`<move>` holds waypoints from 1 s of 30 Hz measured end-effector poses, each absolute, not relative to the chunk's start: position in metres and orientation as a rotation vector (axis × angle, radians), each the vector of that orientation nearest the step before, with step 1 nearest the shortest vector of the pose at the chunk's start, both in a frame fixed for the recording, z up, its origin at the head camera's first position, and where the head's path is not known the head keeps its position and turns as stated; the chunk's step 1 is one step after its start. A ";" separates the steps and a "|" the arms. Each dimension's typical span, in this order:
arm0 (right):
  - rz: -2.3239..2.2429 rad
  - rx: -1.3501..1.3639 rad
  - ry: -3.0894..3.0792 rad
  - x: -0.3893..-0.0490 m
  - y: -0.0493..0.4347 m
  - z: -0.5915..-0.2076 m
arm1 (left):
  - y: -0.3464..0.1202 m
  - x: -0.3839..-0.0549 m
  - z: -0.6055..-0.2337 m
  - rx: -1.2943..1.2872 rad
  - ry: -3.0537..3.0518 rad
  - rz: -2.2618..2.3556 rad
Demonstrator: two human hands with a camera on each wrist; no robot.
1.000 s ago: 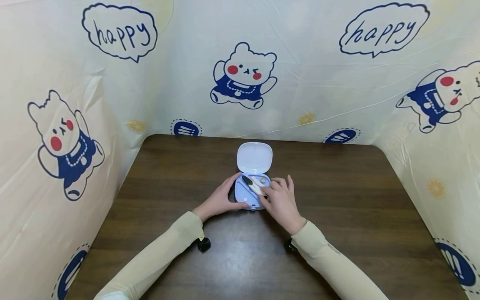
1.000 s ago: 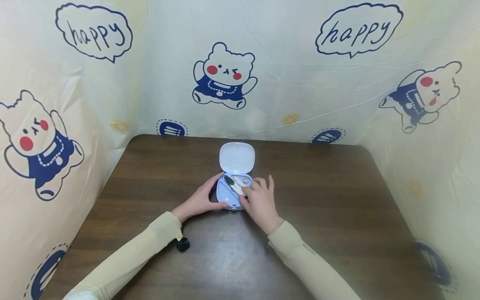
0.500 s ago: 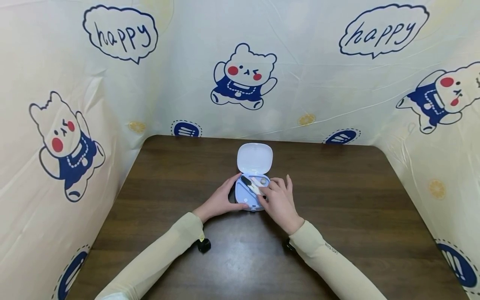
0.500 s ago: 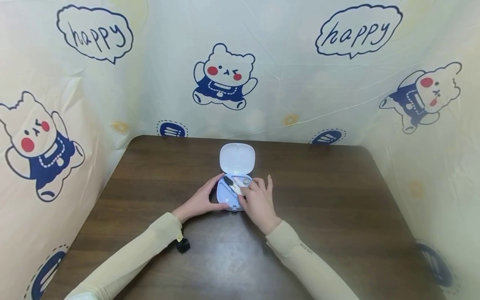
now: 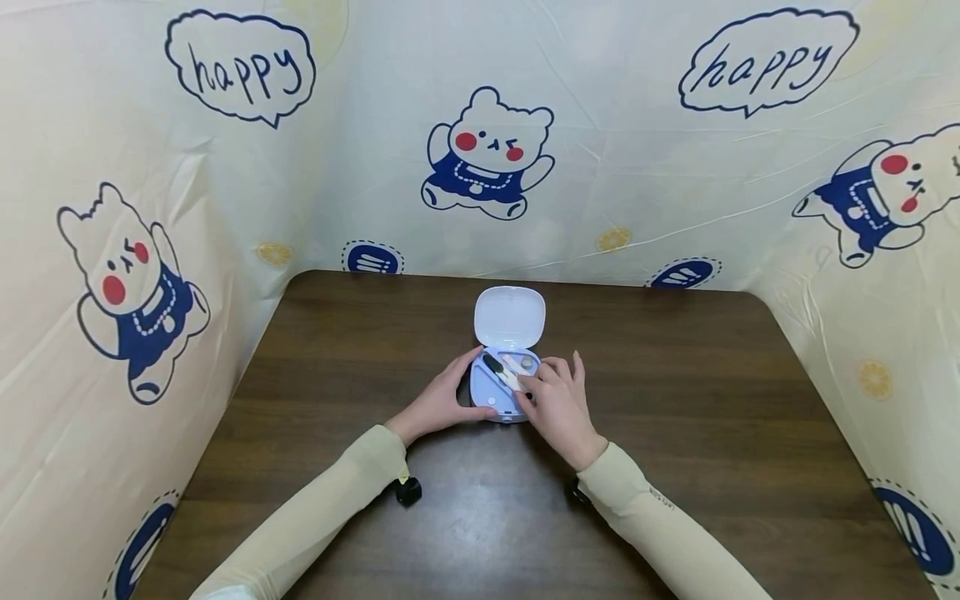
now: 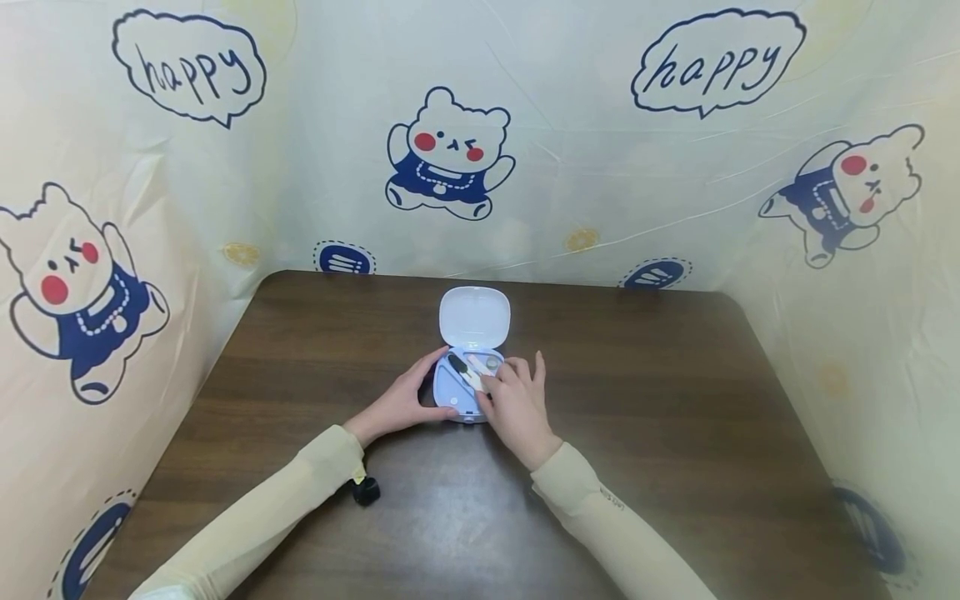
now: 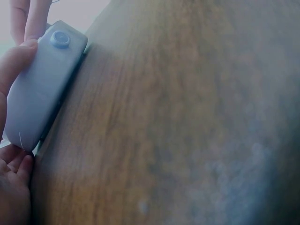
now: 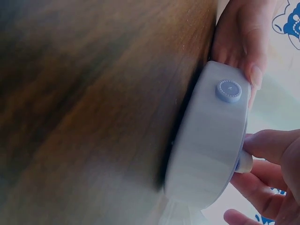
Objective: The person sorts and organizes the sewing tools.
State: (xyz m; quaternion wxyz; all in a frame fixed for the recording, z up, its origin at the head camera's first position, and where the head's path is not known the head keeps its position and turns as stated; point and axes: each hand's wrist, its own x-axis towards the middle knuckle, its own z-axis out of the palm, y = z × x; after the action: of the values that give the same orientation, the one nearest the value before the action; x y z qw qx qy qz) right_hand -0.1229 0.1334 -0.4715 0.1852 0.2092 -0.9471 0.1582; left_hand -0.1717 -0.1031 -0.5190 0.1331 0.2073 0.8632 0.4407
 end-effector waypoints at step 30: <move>0.420 0.579 -2.643 -0.119 0.134 -0.471 | -0.103 -0.170 -0.516 0.609 2.501 1.288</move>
State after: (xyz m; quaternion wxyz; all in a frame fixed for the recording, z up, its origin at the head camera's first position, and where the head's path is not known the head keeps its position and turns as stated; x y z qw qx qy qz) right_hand -0.1190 0.1340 -0.4706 0.2006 0.2073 -0.9457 0.1502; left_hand -0.1704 -0.1026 -0.5158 0.1316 0.2097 0.8614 0.4435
